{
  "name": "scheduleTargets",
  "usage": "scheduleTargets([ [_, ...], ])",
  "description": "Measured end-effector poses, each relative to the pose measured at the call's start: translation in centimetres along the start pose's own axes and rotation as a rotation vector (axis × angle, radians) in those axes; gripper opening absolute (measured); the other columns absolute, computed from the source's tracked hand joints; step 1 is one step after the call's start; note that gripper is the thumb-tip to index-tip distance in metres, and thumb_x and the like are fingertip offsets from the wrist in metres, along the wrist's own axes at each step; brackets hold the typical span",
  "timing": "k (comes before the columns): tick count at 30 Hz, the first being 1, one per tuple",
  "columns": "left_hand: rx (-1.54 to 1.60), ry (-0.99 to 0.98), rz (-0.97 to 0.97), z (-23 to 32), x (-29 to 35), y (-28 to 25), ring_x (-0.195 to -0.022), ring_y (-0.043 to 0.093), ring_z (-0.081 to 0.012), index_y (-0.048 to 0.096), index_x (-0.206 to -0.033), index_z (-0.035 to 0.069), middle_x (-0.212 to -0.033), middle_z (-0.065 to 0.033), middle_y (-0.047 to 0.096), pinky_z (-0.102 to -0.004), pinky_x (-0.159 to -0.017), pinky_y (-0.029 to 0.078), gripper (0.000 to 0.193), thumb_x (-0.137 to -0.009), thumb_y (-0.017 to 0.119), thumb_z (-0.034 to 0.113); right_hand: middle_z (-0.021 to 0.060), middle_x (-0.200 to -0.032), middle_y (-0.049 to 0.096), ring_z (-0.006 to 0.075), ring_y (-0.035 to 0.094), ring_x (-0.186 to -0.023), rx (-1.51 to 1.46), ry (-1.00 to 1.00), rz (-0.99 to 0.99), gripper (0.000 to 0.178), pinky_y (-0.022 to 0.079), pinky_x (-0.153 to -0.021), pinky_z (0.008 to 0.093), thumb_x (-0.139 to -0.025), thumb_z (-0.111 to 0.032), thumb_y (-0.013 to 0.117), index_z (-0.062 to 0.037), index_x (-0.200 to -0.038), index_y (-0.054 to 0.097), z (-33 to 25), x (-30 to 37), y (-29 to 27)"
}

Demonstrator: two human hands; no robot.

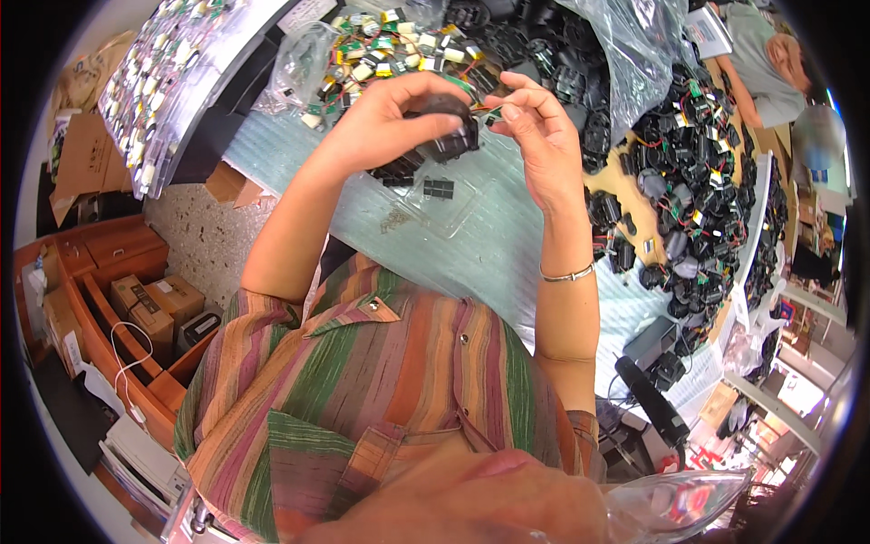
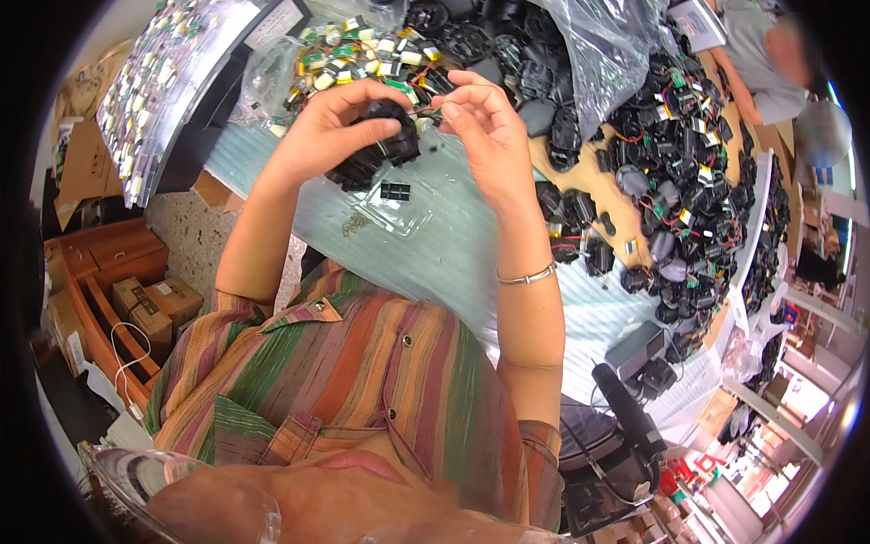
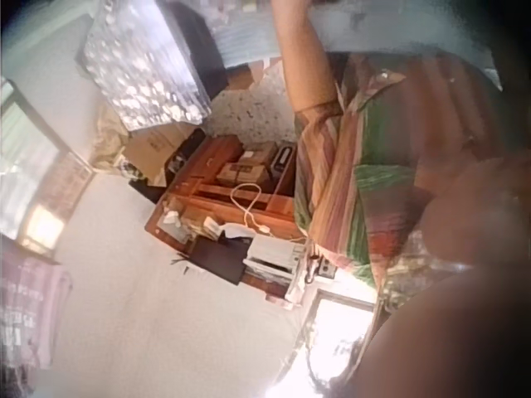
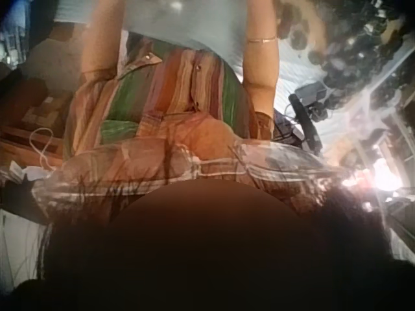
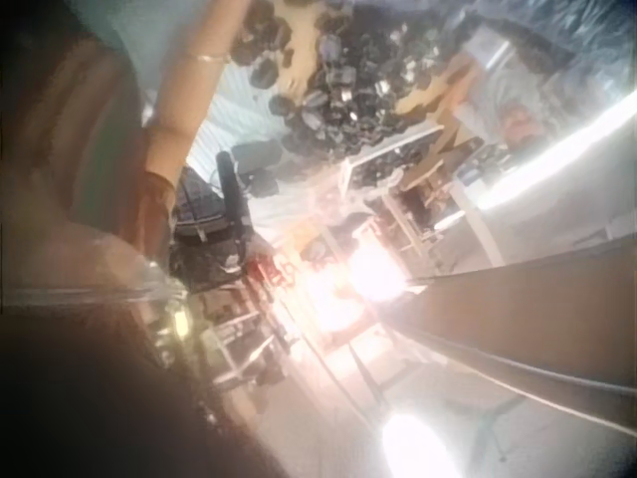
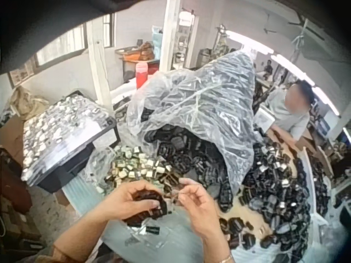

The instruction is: The person assembles small electronic components by hand at a workbench. They pick up black plastic housings and small circuit boards, insert the boards into the housings, and place the assembled units on the table. The person also handles a clear plastic tray of components and puts on glasses during the process.

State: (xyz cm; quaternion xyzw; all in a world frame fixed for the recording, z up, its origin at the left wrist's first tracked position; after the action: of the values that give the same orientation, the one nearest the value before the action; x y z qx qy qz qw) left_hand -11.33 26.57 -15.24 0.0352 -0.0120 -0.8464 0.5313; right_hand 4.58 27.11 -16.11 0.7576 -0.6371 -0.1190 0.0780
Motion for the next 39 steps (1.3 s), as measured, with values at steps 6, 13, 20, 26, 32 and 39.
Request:
scheduleTargets([
  [6,0.317,0.046,0.052,-0.1,-0.4,-1.3,-0.102,0.062,-0.0136,0.061,-0.119,0.0,-0.113,-0.0082,0.065,-0.0289,-0.09,0.052,0.026,-0.094,0.059,0.004,0.0148,-0.106,0.067,0.0193,0.067,-0.093,-0.024,-0.049,0.14,0.008,0.051,-0.086,0.0313,-0.1,-0.01,0.052,-0.0033,-0.105,0.05,-0.5,3.1,-3.2],
  [13,0.096,0.08,0.077,0.6,-0.2,-0.8,-0.095,0.064,-0.0121,0.062,-0.118,0.0,-0.111,-0.0078,0.066,-0.0265,-0.087,0.052,0.026,-0.092,0.063,0.005,0.0159,-0.105,0.067,0.0184,0.066,-0.092,-0.081,-0.116,0.141,0.009,0.052,-0.087,0.0324,-0.1,-0.008,0.053,-0.0031,-0.106,0.051,-1.1,3.7,-4.1],
  [20,-1.032,0.323,0.238,3.1,1.2,1.5,-0.131,0.042,-0.0364,0.074,-0.105,0.019,-0.136,-0.0177,0.052,-0.0443,-0.107,0.035,0.03,-0.076,0.079,0.017,0.013,-0.104,0.067,0.0164,0.065,-0.092,0.123,-0.141,0.063,0.011,0.051,-0.084,0.0296,-0.098,-0.008,0.056,-0.0019,-0.106,0.051,-2.5,2.5,-3.0],
  [26,-0.953,0.345,0.05,3.7,0.9,4.5,-0.13,0.045,-0.0344,0.074,-0.103,0.018,-0.138,-0.0105,0.053,-0.0478,-0.107,0.035,0.029,-0.074,0.079,0.019,0.0103,-0.102,0.068,0.0151,0.065,-0.094,0.105,-0.201,-0.112,0.011,0.051,-0.087,0.0294,-0.098,-0.008,0.057,-0.0026,-0.106,0.053,-2.6,0.9,-0.1],
  [32,-0.864,0.317,-0.032,4.4,0.6,5.2,-0.114,0.058,-0.0287,0.071,-0.106,0.012,-0.12,-0.0084,0.063,-0.0401,-0.097,0.046,0.027,-0.08,0.075,0.011,0.0098,-0.105,0.069,0.0148,0.063,-0.102,0.042,-0.184,-0.134,0.016,0.048,-0.092,0.0295,-0.096,-0.008,0.059,-0.0036,-0.112,0.056,-2.6,0.6,0.2],
  [39,0.074,0.15,-0.13,1.7,-0.3,3.9,-0.112,0.061,-0.0201,0.061,-0.121,-0.001,-0.12,-0.0119,0.064,-0.0327,-0.098,0.047,0.03,-0.091,0.064,0.005,0.0086,-0.126,0.06,0.0137,0.058,-0.113,0.215,-0.103,-0.12,0.041,0.046,-0.094,0.0288,-0.091,-0.003,0.062,-0.0048,-0.13,0.052,0.3,1.4,0.0],
])
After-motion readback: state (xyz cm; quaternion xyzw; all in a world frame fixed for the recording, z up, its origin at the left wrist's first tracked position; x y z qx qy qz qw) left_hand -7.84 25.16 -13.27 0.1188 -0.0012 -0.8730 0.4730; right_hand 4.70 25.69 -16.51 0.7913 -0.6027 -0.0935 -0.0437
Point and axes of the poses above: each hand's wrist, its own x-axis away from the middle knuckle, its own y-axis out of the palm, z = x × y, the point moved 10 cm from there along -x, towards the middle knuckle
